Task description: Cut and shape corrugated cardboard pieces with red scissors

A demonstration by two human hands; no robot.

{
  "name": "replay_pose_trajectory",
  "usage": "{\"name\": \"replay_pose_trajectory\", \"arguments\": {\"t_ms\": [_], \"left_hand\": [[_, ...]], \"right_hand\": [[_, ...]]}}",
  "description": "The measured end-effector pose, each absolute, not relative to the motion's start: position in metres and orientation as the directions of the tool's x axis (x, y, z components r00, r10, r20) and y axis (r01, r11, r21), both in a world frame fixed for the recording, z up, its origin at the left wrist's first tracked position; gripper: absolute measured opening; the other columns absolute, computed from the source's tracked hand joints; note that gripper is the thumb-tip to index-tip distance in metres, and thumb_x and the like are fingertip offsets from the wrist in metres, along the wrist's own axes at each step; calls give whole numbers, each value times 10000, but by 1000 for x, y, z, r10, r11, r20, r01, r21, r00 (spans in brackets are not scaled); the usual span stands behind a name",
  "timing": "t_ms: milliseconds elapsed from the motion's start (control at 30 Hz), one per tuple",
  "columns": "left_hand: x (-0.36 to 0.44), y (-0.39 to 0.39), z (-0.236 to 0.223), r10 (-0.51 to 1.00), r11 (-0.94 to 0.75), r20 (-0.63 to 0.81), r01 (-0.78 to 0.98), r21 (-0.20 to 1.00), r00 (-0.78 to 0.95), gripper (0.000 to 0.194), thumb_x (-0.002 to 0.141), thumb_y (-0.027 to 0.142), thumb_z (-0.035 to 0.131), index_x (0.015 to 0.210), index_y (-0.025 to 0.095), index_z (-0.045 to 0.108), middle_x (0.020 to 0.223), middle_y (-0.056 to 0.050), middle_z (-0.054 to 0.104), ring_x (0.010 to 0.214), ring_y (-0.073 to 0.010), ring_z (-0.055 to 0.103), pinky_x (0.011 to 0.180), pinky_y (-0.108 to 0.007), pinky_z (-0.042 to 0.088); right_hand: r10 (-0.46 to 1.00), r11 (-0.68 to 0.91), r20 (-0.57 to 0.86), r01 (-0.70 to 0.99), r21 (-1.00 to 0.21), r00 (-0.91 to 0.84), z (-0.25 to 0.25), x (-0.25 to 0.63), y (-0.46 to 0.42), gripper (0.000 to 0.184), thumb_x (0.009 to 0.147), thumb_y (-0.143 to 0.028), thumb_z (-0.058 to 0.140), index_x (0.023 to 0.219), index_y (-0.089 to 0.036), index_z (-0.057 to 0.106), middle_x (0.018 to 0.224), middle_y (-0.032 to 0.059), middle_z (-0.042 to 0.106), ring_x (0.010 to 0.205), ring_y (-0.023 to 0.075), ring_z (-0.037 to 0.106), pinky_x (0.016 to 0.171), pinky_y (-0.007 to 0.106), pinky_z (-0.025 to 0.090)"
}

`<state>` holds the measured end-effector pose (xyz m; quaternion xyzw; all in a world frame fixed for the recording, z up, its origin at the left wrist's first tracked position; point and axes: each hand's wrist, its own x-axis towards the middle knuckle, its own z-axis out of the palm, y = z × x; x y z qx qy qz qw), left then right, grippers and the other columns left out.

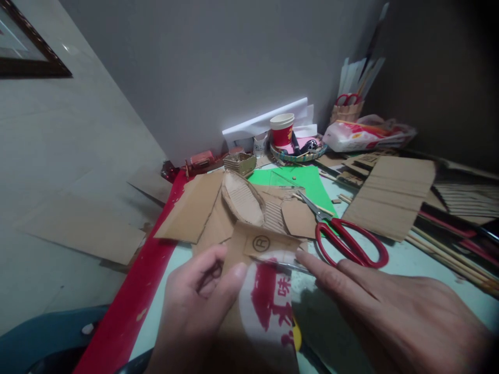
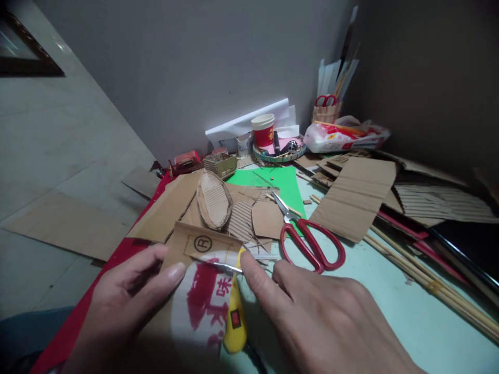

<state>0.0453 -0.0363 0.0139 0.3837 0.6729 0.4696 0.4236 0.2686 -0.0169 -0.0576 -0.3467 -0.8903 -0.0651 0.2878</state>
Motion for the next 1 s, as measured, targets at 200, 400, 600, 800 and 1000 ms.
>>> {"name": "replay_pose_trajectory", "arguments": {"t_ms": [200, 400, 600, 800, 1000], "left_hand": [[43, -35, 9, 933, 259, -176, 247, 934, -313, 252, 712, 433, 786, 654, 216, 673, 626, 30, 607, 647, -155, 635, 590, -182, 499], [45, -39, 7, 951, 209, -134, 259, 943, -279, 190, 814, 437, 716, 795, 248, 710, 695, 40, 672, 624, -131, 613, 555, -172, 454], [50, -43, 10, 942, 203, -71, 388, 899, -328, 248, 770, 486, 727, 659, 268, 682, 629, 44, 650, 621, -152, 612, 547, -184, 461], [53, -43, 10, 917, 239, -61, 421, 875, -394, 221, 743, 479, 728, 642, 284, 701, 613, 46, 663, 603, -159, 624, 530, -187, 472], [53, -45, 7, 898, 262, -68, 404, 876, -436, 223, 704, 499, 767, 640, 290, 723, 627, 41, 686, 608, -154, 634, 526, -166, 478]], "right_hand": [[560, 776, 566, 622, -102, -606, -52, 263, -16, 610, 807, 11, 342, 1379, -185, 424, 844, 40, 726, 642, 205, 705, 493, 280, 484], [582, 759, 534, 646, -84, -613, -45, 260, -17, 544, 844, -27, 324, 1362, -171, 409, 846, 42, 736, 636, 206, 720, 459, 280, 493], [620, 725, 493, 686, -63, -610, -39, 259, -19, 602, 781, -26, 381, 1363, -177, 406, 860, 49, 744, 613, 215, 712, 463, 275, 505], [622, 716, 509, 695, -64, -595, -42, 258, -20, 616, 766, -1, 408, 1361, -160, 415, 863, 51, 744, 582, 205, 692, 474, 277, 505], [581, 751, 548, 655, -77, -602, -43, 259, -18, 507, 853, -35, 354, 1340, -150, 437, 802, 28, 711, 558, 184, 684, 438, 274, 478]]}}
